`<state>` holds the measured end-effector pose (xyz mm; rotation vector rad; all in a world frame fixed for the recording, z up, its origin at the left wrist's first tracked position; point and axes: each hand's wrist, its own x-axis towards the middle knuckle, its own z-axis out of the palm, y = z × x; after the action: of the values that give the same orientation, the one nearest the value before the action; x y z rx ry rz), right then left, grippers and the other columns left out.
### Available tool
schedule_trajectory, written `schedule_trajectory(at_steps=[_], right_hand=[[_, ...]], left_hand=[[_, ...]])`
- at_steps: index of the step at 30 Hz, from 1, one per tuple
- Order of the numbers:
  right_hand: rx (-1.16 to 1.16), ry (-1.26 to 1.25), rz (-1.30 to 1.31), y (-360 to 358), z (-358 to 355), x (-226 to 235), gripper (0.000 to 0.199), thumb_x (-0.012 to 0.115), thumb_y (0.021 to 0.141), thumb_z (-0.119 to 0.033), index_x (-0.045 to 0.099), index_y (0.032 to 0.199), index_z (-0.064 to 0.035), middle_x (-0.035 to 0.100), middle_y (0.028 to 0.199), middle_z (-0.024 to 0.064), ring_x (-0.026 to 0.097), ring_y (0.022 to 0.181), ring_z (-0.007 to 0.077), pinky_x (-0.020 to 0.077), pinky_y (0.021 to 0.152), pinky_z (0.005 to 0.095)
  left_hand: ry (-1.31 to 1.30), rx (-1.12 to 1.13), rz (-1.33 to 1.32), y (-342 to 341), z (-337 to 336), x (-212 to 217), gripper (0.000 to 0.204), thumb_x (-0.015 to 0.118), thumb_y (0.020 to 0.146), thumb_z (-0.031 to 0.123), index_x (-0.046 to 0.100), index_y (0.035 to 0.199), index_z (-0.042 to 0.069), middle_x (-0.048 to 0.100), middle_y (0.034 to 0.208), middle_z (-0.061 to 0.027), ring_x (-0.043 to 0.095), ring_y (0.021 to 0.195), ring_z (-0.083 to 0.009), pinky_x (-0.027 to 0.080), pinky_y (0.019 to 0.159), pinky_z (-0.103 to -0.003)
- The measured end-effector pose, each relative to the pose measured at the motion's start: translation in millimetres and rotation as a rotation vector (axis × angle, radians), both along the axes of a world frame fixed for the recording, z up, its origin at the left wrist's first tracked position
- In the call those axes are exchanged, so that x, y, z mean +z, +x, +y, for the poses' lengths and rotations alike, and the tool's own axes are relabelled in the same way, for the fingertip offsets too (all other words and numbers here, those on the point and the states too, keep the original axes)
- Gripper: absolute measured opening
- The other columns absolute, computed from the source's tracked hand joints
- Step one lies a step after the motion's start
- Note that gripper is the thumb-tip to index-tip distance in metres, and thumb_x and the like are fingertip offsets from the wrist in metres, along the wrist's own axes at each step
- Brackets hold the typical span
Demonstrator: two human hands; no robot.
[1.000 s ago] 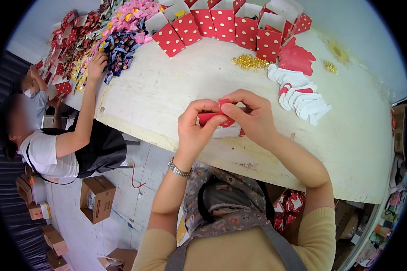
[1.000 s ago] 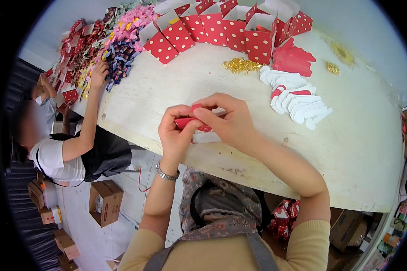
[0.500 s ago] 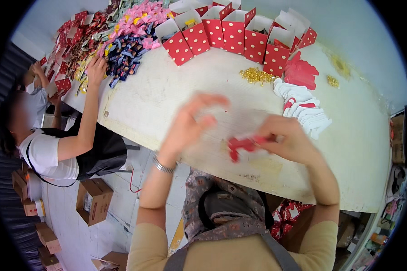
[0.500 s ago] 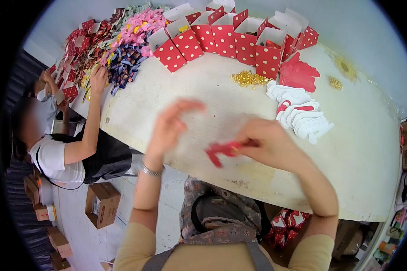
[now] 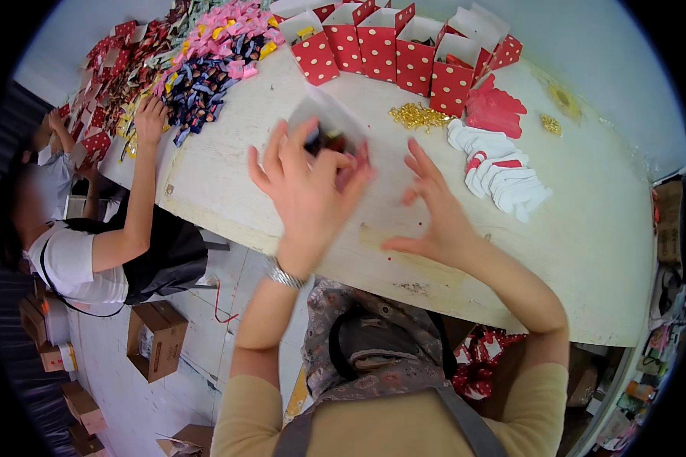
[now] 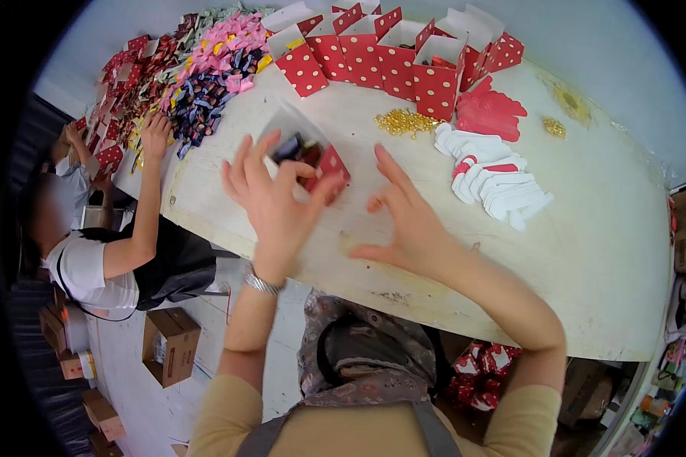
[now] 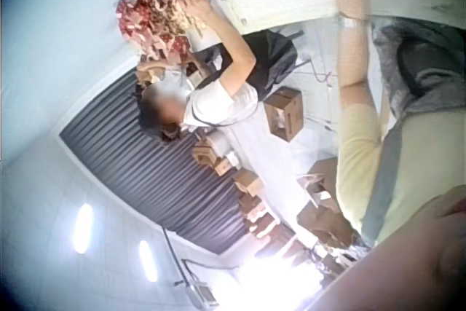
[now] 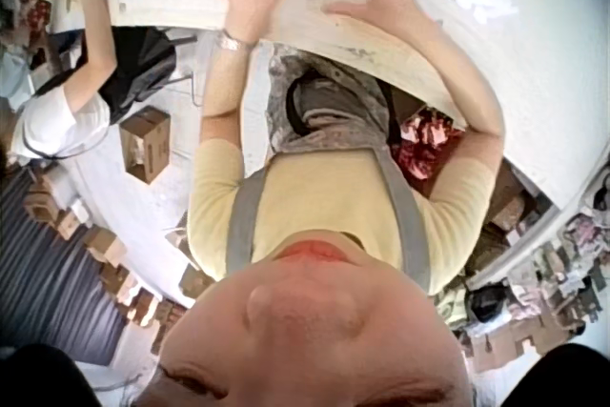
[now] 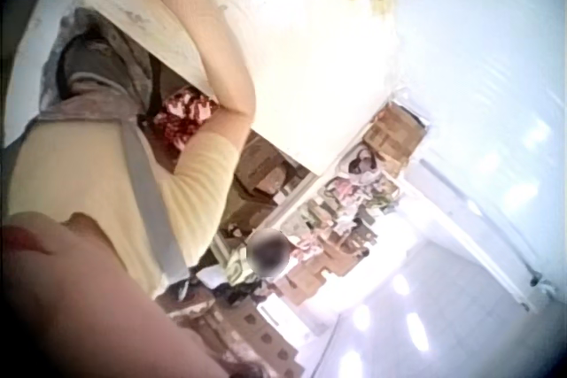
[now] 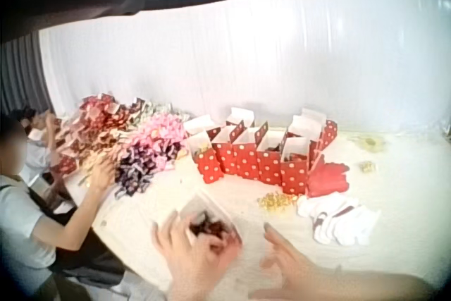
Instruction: The person assembles small red polka-dotted gift boxes by folding the flaps and inserting white tissue paper. They repeatedly pick up flat box components, fold them into shape, and place tissue paper inside before closing the lid.
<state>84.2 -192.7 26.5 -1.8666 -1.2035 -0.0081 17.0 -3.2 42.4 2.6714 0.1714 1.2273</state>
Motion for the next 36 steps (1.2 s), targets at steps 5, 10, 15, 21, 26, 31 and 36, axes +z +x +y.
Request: schedule_trajectory(at_steps=[5,10,15,21,26,31,36], right_hand=[[0.080,0.193,0.241,-1.9,32.5,-37.8,0.052,0.082,0.069,-0.015,0.038,0.096,-0.0088,0.024,0.146,0.0247,0.046,0.120,0.0282,0.0473,0.087,0.0346],[0.099,0.407,0.261,0.1,32.3,-42.9,0.041,0.070,0.079,-0.009,0.035,0.100,-0.0066,0.033,0.137,0.0214,0.047,0.108,0.0204,0.0430,0.088,0.0331],[0.103,0.482,0.220,3.4,25.8,-39.3,0.033,0.062,0.085,-0.013,0.036,0.102,-0.0047,0.039,0.127,0.0176,0.043,0.108,0.0197,0.0385,0.090,0.0312],[-0.036,0.473,0.252,9.4,22.1,-42.5,0.016,0.054,0.090,-0.010,0.045,0.101,-0.0012,0.047,0.116,0.0148,0.050,0.095,0.0211,0.0420,0.083,0.0310],[-0.103,0.523,0.249,10.6,23.8,-41.3,0.016,0.057,0.089,-0.011,0.052,0.098,0.0016,0.054,0.101,0.0133,0.054,0.081,0.0206,0.0457,0.073,0.0303],[-0.166,0.564,0.210,8.9,29.8,-37.6,0.018,0.065,0.086,-0.011,0.053,0.091,0.0007,0.053,0.091,0.0112,0.052,0.075,0.0165,0.0448,0.067,0.0267],[-0.206,0.502,0.223,11.4,26.6,-39.2,0.019,0.067,0.083,-0.007,0.050,0.080,0.0003,0.050,0.081,0.0065,0.050,0.068,0.0126,0.0431,0.060,0.0235]], left_hand=[[-0.929,-0.577,-0.307,-10.3,18.8,-49.8,0.077,0.073,0.073,0.050,0.036,0.127,0.009,0.027,0.142,-0.0169,0.031,0.130,-0.0322,0.027,0.107,-0.049],[-1.211,-0.766,0.062,-0.9,31.6,-72.9,0.066,0.065,0.084,0.039,0.030,0.129,0.006,0.040,0.129,-0.0121,0.042,0.118,-0.0192,0.036,0.101,-0.036],[-1.382,-0.603,-0.116,-6.6,-14.5,-54.7,0.052,0.059,0.091,0.032,0.032,0.124,0.002,0.047,0.117,-0.0094,0.049,0.105,-0.0128,0.042,0.091,-0.028],[-1.308,-0.461,-0.130,-4.7,-34.9,-47.4,0.033,0.053,0.096,0.029,0.046,0.111,0.001,0.057,0.099,-0.0057,0.053,0.089,-0.0086,0.047,0.079,-0.024],[-1.472,-0.510,-0.112,-1.7,-35.8,-45.1,0.028,0.051,0.097,0.025,0.049,0.111,0.001,0.059,0.099,-0.0050,0.054,0.085,-0.0070,0.047,0.075,-0.023],[-1.566,-0.430,-0.131,-6.5,-40.2,-33.0,0.022,0.056,0.095,0.022,0.056,0.095,0.000,0.060,0.084,-0.0015,0.052,0.073,-0.0037,0.045,0.064,-0.020],[-1.419,-0.323,-0.045,2.9,-26.4,-39.4,0.025,0.061,0.092,0.022,0.058,0.079,0.001,0.056,0.068,0.0034,0.045,0.061,-0.0012,0.040,0.053,-0.020]])
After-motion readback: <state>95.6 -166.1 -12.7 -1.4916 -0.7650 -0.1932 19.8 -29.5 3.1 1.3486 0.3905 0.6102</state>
